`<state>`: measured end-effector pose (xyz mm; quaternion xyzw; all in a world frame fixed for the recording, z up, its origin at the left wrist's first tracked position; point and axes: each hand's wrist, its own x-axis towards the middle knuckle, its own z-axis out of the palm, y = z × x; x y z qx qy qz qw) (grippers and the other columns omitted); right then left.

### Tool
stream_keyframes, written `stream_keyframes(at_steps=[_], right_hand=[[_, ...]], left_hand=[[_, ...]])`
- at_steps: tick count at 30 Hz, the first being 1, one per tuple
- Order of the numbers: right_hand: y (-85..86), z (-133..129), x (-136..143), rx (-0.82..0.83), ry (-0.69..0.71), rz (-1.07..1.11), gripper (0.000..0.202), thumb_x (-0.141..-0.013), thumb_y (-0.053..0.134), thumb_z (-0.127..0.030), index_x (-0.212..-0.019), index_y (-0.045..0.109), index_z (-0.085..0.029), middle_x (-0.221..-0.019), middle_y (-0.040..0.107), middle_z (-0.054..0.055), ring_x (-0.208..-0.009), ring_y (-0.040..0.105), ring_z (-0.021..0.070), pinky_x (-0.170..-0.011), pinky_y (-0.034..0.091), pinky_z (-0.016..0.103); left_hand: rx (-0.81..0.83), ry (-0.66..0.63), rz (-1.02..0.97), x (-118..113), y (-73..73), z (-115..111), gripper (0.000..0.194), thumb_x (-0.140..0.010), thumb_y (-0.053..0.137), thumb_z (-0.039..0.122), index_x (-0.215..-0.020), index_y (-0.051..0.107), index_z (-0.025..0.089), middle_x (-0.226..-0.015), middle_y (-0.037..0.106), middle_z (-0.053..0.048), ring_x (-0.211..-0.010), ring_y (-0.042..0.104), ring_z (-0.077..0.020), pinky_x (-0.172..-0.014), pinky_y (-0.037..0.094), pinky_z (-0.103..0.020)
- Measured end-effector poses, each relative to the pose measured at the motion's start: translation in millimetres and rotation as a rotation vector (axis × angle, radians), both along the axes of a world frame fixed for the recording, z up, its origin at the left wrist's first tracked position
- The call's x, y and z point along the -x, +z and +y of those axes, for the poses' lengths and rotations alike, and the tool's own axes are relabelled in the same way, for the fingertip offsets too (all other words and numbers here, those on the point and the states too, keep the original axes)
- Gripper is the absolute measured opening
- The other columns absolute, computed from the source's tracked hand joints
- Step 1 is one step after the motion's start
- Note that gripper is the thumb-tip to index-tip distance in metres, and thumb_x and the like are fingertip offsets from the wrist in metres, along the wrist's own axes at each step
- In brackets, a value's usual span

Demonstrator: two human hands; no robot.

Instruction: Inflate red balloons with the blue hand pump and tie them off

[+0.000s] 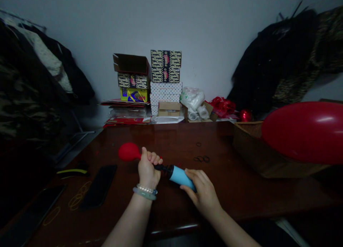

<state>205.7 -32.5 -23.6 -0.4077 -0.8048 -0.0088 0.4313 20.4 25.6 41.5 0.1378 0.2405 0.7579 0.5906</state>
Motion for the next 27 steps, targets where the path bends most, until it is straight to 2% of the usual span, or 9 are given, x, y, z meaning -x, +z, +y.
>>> stream_keyframes(at_steps=[7, 13, 19, 22, 27], right_hand=[[-4.3, 1.5, 3.7, 0.007, 0.000, 0.011, 0.038, -0.085, 0.062, -0.028, -0.120, 0.051, -0.019, -0.109, 0.063, 0.012, -0.097, 0.060, 0.0256, -0.084, 0.052, 0.045], [-0.5, 3.6, 3.4, 0.018, 0.019, 0.013, 0.040, -0.084, 0.062, -0.029, -0.122, 0.050, -0.020, -0.113, 0.063, 0.012, -0.102, 0.059, 0.0263, -0.087, 0.050, 0.047], [-4.4, 6.5, -4.1, 0.033, 0.012, -0.044, 0.043, -0.084, 0.063, -0.032, -0.123, 0.052, -0.020, -0.115, 0.063, 0.012, -0.102, 0.060, 0.0256, -0.088, 0.050, 0.046], [-5.3, 7.4, -6.8, 0.031, 0.003, -0.050, 0.042, -0.084, 0.063, -0.031, -0.123, 0.052, -0.020, -0.114, 0.063, 0.012, -0.102, 0.060, 0.0250, -0.088, 0.051, 0.045], [-2.1, 6.0, -6.2, 0.009, -0.019, -0.037, 0.039, -0.085, 0.062, -0.029, -0.121, 0.053, -0.019, -0.112, 0.063, 0.012, -0.100, 0.059, 0.0256, -0.087, 0.051, 0.045]], left_hand=[[0.013, 0.023, 0.007, -4.8, -4.8, 0.4, 0.050, -0.083, 0.056, 0.048, -0.054, 0.027, 0.019, -0.044, 0.024, 0.008, -0.037, 0.024, -0.0056, -0.039, 0.027, -0.021], [-0.045, 0.051, 0.007, 22.0, 4.1, 7.3, 0.049, -0.086, 0.054, 0.041, -0.054, 0.024, 0.018, -0.043, 0.023, 0.008, -0.035, 0.024, -0.0050, -0.039, 0.027, -0.020], [0.048, 0.135, -0.023, 48.3, 8.3, 13.2, 0.046, -0.089, 0.050, 0.035, -0.055, 0.024, 0.019, -0.042, 0.024, 0.008, -0.033, 0.025, -0.0050, -0.037, 0.025, -0.020], [0.052, 0.112, -0.039, 46.3, 6.5, 12.6, 0.044, -0.091, 0.047, 0.032, -0.055, 0.024, 0.019, -0.042, 0.024, 0.008, -0.033, 0.025, -0.0051, -0.037, 0.025, -0.020], [0.024, 0.064, -0.058, 29.5, 1.3, 9.3, 0.045, -0.089, 0.049, 0.034, -0.055, 0.024, 0.019, -0.044, 0.025, 0.008, -0.035, 0.025, -0.0049, -0.038, 0.026, -0.019]])
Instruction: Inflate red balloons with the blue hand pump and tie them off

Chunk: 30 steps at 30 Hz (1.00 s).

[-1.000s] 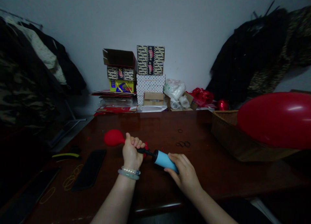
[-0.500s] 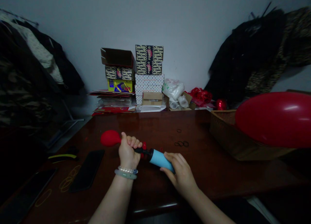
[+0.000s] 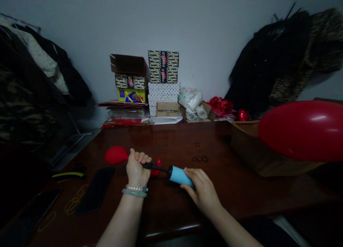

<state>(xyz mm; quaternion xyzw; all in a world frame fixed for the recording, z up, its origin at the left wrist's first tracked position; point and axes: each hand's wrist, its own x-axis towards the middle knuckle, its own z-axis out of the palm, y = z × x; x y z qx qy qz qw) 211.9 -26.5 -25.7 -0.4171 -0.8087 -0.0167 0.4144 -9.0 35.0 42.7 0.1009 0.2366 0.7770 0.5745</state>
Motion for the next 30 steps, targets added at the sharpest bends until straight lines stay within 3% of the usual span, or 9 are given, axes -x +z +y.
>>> stream_keyframes(at_steps=[6, 11, 24, 30], right_hand=[[4.6, -5.6, 10.4, -0.047, -0.021, 0.019, 0.039, -0.083, 0.064, -0.027, -0.120, 0.053, -0.019, -0.108, 0.065, 0.011, -0.096, 0.060, 0.0243, -0.084, 0.053, 0.043], [2.4, -5.5, 14.7, 0.013, 0.006, 0.044, 0.037, -0.085, 0.061, -0.028, -0.120, 0.053, -0.020, -0.111, 0.063, 0.012, -0.099, 0.059, 0.0260, -0.086, 0.051, 0.047], [3.0, 2.5, -0.8, 0.059, 0.036, 0.001, 0.044, -0.085, 0.062, -0.032, -0.125, 0.051, -0.020, -0.118, 0.061, 0.011, -0.107, 0.057, 0.0257, -0.092, 0.049, 0.046], [-1.6, 1.7, -0.9, 0.030, 0.034, -0.003, 0.041, -0.085, 0.062, -0.030, -0.123, 0.052, -0.019, -0.115, 0.062, 0.012, -0.103, 0.058, 0.0249, -0.089, 0.050, 0.045]], left_hand=[[-0.009, -0.065, 0.012, -21.8, -6.1, -5.7, 0.045, -0.085, 0.056, 0.037, -0.056, 0.026, 0.019, -0.046, 0.025, 0.008, -0.037, 0.025, -0.0051, -0.040, 0.027, -0.020], [-0.001, -0.026, 0.052, -29.0, -5.1, -8.5, 0.047, -0.085, 0.054, 0.041, -0.054, 0.026, 0.019, -0.044, 0.025, 0.007, -0.036, 0.025, -0.0056, -0.039, 0.026, -0.021], [-0.002, 0.066, 0.028, 18.8, 9.2, 1.6, 0.049, -0.088, 0.050, 0.041, -0.054, 0.024, 0.019, -0.041, 0.025, 0.008, -0.034, 0.024, -0.0054, -0.037, 0.025, -0.020], [0.002, 0.037, 0.012, 18.2, 2.4, 2.4, 0.046, -0.090, 0.047, 0.036, -0.054, 0.024, 0.019, -0.042, 0.025, 0.007, -0.034, 0.024, -0.0053, -0.037, 0.024, -0.020]])
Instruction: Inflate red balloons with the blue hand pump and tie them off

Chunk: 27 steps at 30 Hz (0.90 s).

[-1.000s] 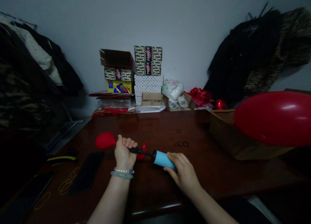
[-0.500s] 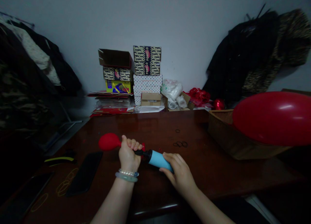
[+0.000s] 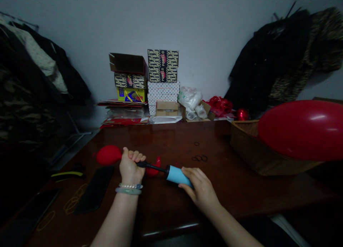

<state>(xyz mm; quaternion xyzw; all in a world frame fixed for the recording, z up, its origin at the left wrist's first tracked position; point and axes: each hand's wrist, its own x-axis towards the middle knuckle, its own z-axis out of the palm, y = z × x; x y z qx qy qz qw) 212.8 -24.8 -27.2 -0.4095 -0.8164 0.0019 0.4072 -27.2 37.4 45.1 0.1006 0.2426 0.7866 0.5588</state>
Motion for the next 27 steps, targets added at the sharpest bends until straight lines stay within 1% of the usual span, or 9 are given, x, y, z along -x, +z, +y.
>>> stream_keyframes(at_steps=[3, 8, 13, 16, 19, 22, 27], right_hand=[[-0.2, -1.6, 0.8, -0.020, -0.008, 0.009, 0.038, -0.085, 0.062, -0.029, -0.120, 0.053, -0.017, -0.112, 0.063, 0.013, -0.101, 0.059, 0.0251, -0.088, 0.051, 0.045], [4.5, -4.3, 5.3, -0.048, -0.020, 0.024, 0.037, -0.085, 0.061, -0.029, -0.120, 0.053, -0.019, -0.111, 0.063, 0.013, -0.100, 0.059, 0.0259, -0.087, 0.051, 0.046], [4.9, -6.6, 12.6, -0.045, -0.028, 0.050, 0.035, -0.084, 0.062, -0.029, -0.118, 0.055, -0.019, -0.109, 0.064, 0.012, -0.098, 0.060, 0.0256, -0.085, 0.052, 0.045], [5.1, -5.6, 15.3, -0.031, -0.018, 0.065, 0.036, -0.084, 0.063, -0.028, -0.117, 0.055, -0.018, -0.109, 0.064, 0.012, -0.099, 0.059, 0.0248, -0.086, 0.052, 0.044], [6.4, -2.8, 16.4, -0.004, 0.003, 0.078, 0.038, -0.084, 0.063, -0.028, -0.119, 0.053, -0.018, -0.111, 0.063, 0.011, -0.101, 0.059, 0.0243, -0.088, 0.051, 0.043], [6.4, 0.0, 14.4, 0.011, 0.016, 0.085, 0.040, -0.084, 0.064, -0.028, -0.121, 0.052, -0.019, -0.113, 0.063, 0.011, -0.104, 0.058, 0.0244, -0.090, 0.050, 0.044], [4.0, 2.0, 3.9, 0.030, 0.019, 0.050, 0.043, -0.084, 0.064, -0.030, -0.123, 0.051, -0.020, -0.116, 0.062, 0.011, -0.107, 0.057, 0.0244, -0.092, 0.049, 0.045]], left_hand=[[-0.028, -0.045, -0.013, -6.7, -3.5, -0.3, 0.047, -0.089, 0.050, 0.036, -0.055, 0.023, 0.019, -0.042, 0.025, 0.007, -0.035, 0.025, -0.0053, -0.038, 0.025, -0.020], [-0.029, -0.045, -0.010, -23.4, -3.3, -3.8, 0.047, -0.087, 0.053, 0.038, -0.055, 0.025, 0.019, -0.043, 0.025, 0.008, -0.035, 0.024, -0.0052, -0.038, 0.025, -0.020], [-0.025, -0.103, -0.004, -41.8, -8.1, -8.3, 0.047, -0.085, 0.055, 0.037, -0.054, 0.026, 0.019, -0.044, 0.025, 0.008, -0.036, 0.024, -0.0053, -0.039, 0.026, -0.020], [-0.029, -0.088, 0.019, -45.7, -5.7, -9.8, 0.048, -0.086, 0.054, 0.040, -0.054, 0.025, 0.019, -0.043, 0.025, 0.007, -0.036, 0.024, -0.0056, -0.039, 0.026, -0.021], [-0.054, -0.057, 0.051, -41.6, 3.4, -10.4, 0.050, -0.086, 0.053, 0.041, -0.053, 0.024, 0.019, -0.042, 0.023, 0.007, -0.035, 0.023, -0.0056, -0.038, 0.026, -0.021], [-0.087, -0.025, 0.080, -30.1, 11.8, -9.5, 0.050, -0.087, 0.053, 0.040, -0.053, 0.023, 0.019, -0.042, 0.024, 0.007, -0.035, 0.023, -0.0057, -0.038, 0.025, -0.021], [-0.075, 0.020, 0.067, -6.5, 15.0, -5.3, 0.047, -0.088, 0.050, 0.035, -0.053, 0.024, 0.019, -0.041, 0.024, 0.007, -0.035, 0.023, -0.0058, -0.038, 0.026, -0.020]])
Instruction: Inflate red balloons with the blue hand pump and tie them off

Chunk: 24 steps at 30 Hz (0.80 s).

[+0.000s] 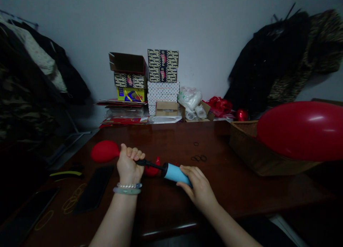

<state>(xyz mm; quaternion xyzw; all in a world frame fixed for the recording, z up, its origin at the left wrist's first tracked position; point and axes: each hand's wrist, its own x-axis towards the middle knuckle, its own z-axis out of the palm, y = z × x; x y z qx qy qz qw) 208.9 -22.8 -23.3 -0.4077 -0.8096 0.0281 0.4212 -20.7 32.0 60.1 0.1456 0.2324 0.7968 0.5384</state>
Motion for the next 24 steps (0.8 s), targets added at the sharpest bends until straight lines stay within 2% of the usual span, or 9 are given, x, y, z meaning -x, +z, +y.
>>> stream_keyframes(at_steps=[6, 13, 19, 24], right_hand=[[0.7, -1.4, -4.8, -0.030, -0.009, -0.013, 0.040, -0.085, 0.062, -0.031, -0.122, 0.052, -0.019, -0.112, 0.063, 0.012, -0.101, 0.059, 0.0249, -0.088, 0.051, 0.045], [-1.2, -5.4, 1.2, -0.045, -0.024, -0.019, 0.039, -0.085, 0.061, -0.029, -0.122, 0.051, -0.019, -0.111, 0.063, 0.013, -0.099, 0.059, 0.0262, -0.086, 0.051, 0.047], [1.9, -8.8, 11.6, -0.068, -0.043, -0.008, 0.036, -0.084, 0.062, -0.029, -0.118, 0.054, -0.017, -0.108, 0.064, 0.012, -0.097, 0.060, 0.0250, -0.085, 0.052, 0.044], [0.4, -7.0, 11.8, -0.050, -0.036, 0.011, 0.037, -0.084, 0.062, -0.028, -0.119, 0.053, -0.019, -0.108, 0.063, 0.012, -0.098, 0.059, 0.0256, -0.085, 0.052, 0.045]], left_hand=[[0.036, -0.017, -0.029, 3.8, -6.1, 3.9, 0.046, -0.089, 0.049, 0.033, -0.054, 0.023, 0.019, -0.042, 0.024, 0.007, -0.034, 0.023, -0.0056, -0.037, 0.024, -0.020], [0.063, -0.057, -0.057, -12.0, -13.7, 1.7, 0.047, -0.090, 0.048, 0.036, -0.054, 0.023, 0.019, -0.043, 0.024, 0.007, -0.035, 0.023, -0.0052, -0.037, 0.024, -0.019], [0.069, -0.119, -0.049, -32.3, -24.8, -0.7, 0.049, -0.086, 0.054, 0.042, -0.055, 0.025, 0.019, -0.044, 0.025, 0.008, -0.036, 0.024, -0.0053, -0.039, 0.026, -0.020], [0.060, -0.096, -0.026, -41.7, -27.3, -2.6, 0.049, -0.085, 0.055, 0.044, -0.054, 0.027, 0.019, -0.044, 0.026, 0.007, -0.037, 0.025, -0.0057, -0.040, 0.027, -0.021]])
